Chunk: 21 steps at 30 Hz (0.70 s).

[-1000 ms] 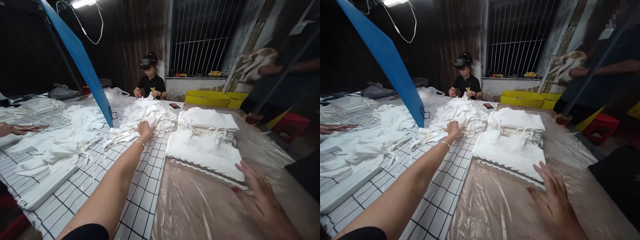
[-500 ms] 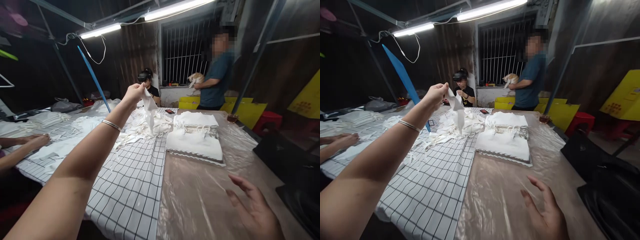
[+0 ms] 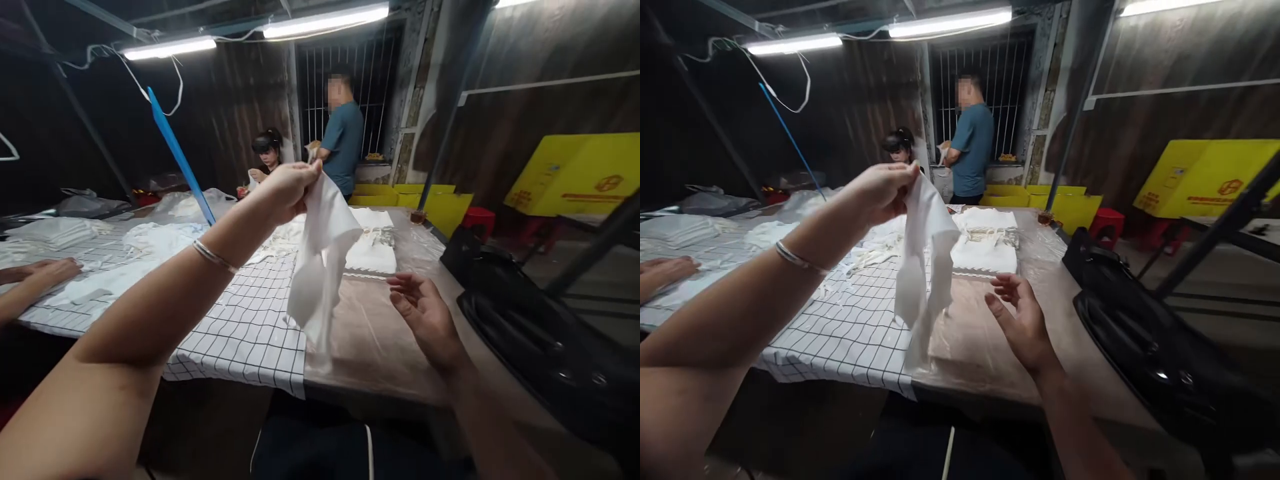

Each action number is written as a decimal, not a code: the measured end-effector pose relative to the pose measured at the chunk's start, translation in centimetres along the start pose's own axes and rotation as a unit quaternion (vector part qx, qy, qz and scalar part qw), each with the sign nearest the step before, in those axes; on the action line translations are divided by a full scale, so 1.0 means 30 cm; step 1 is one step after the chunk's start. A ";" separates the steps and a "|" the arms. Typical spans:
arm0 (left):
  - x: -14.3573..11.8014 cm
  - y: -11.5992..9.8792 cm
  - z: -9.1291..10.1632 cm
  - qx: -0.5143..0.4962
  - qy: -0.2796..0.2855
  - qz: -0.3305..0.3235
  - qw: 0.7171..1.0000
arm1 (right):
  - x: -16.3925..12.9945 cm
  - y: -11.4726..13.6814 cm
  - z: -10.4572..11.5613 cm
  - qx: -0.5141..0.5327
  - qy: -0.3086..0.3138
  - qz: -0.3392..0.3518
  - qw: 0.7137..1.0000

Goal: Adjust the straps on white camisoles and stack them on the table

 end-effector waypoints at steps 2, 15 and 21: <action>-0.079 0.112 -0.064 -0.018 0.057 0.078 0.995 | 0.006 0.010 -0.018 0.028 0.032 -0.021 0.999; -0.197 0.565 -0.227 -0.059 0.136 0.309 0.939 | 0.032 -0.160 -0.096 0.122 0.081 -0.200 0.969; -0.207 0.615 -0.206 0.072 0.112 0.133 0.982 | 0.126 -0.147 -0.116 0.105 0.063 -0.251 0.960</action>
Point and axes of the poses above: each hand's wrist, its own x-axis towards the middle knuckle, its own z-axis out of the back of the hand, y = z × x, the point moved 8 cm from there along x, towards the middle knuckle, and after that the axes turned 12 degrees about -y, right-handed, at the moved point
